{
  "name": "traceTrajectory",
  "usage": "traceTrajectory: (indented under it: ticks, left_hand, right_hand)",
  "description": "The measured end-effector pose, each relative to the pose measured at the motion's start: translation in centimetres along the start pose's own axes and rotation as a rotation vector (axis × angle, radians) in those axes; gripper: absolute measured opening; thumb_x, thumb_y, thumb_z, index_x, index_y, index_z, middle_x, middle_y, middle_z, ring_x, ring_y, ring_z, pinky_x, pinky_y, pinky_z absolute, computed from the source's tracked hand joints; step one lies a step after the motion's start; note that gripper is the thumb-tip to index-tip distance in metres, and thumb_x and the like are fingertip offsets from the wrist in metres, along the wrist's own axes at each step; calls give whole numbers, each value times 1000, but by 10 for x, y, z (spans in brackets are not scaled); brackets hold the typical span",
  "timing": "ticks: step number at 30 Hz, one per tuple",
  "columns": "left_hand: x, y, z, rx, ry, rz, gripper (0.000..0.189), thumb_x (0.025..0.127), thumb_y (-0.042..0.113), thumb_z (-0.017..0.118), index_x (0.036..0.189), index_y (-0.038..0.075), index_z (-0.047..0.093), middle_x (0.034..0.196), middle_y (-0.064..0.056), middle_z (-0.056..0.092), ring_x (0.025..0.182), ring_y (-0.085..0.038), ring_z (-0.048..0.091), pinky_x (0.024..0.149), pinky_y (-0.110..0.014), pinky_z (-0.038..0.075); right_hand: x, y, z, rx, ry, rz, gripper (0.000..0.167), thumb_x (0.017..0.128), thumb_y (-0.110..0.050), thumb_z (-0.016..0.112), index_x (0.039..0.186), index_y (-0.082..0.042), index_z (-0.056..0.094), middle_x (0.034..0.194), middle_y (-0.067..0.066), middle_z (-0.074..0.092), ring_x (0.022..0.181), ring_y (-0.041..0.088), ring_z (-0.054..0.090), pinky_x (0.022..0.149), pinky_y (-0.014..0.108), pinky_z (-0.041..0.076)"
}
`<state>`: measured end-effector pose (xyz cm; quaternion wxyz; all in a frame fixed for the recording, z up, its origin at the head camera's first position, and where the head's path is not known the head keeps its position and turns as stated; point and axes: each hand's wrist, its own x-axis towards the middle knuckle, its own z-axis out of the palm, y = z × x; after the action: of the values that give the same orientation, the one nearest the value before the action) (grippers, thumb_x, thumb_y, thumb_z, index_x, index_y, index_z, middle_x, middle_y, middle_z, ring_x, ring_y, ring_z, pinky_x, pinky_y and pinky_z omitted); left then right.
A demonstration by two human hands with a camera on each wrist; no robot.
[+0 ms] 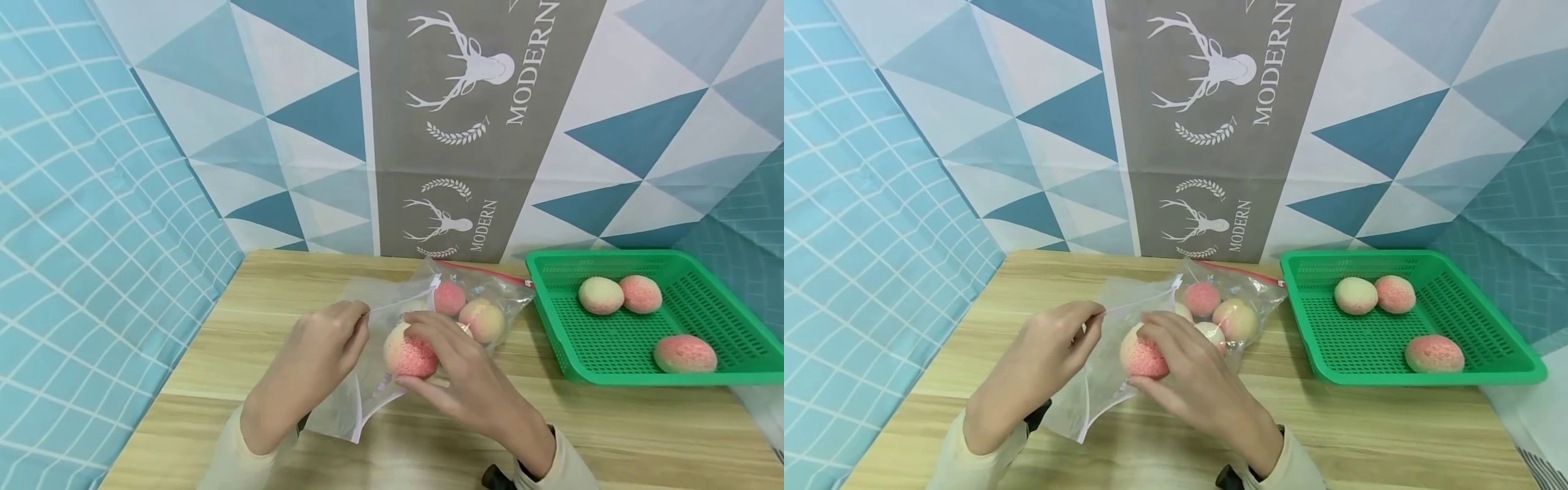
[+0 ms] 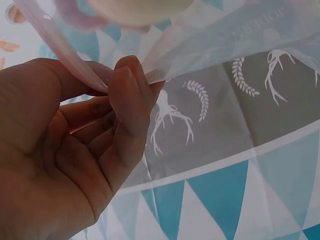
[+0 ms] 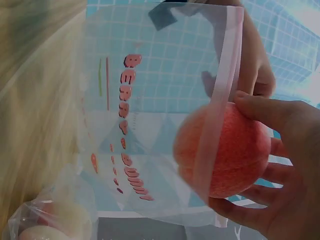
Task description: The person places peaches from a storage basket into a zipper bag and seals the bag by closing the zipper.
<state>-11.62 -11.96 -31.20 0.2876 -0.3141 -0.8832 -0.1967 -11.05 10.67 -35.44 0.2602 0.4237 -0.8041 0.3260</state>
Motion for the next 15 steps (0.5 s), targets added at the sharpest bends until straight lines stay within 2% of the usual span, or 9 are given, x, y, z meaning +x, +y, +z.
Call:
traceTrajectory:
  ticks: [7, 12, 15]
  left_hand:
    - [0, 0, -4, 9, 7, 2, 19, 91, 0, 58, 75, 9, 54, 64, 6, 40, 54, -7, 35, 47, -19, 33]
    - [-1, 1, -5, 9, 28, 15, 12, 91, 0, 59, 80, 6, 59, 65, 5, 46, 54, -8, 39, 47, -19, 36]
    - [0, 1, -4, 10, 47, 26, 9, 90, -1, 59, 83, 4, 61, 65, 3, 49, 54, -8, 40, 47, -20, 39]
  right_hand:
    - [-7, -1, 4, -104, -171, 37, 45, 85, -41, 77, 119, -16, 63, 128, 1, 61, 119, 16, 57, 92, 36, 52]
    - [-9, -2, 8, -188, -304, 69, 47, 85, -42, 76, 124, -20, 62, 132, 2, 59, 124, 19, 54, 94, 40, 52]
    - [-9, -2, 9, -236, -345, 87, 52, 83, -42, 76, 127, -20, 60, 131, 2, 59, 123, 21, 54, 97, 40, 50]
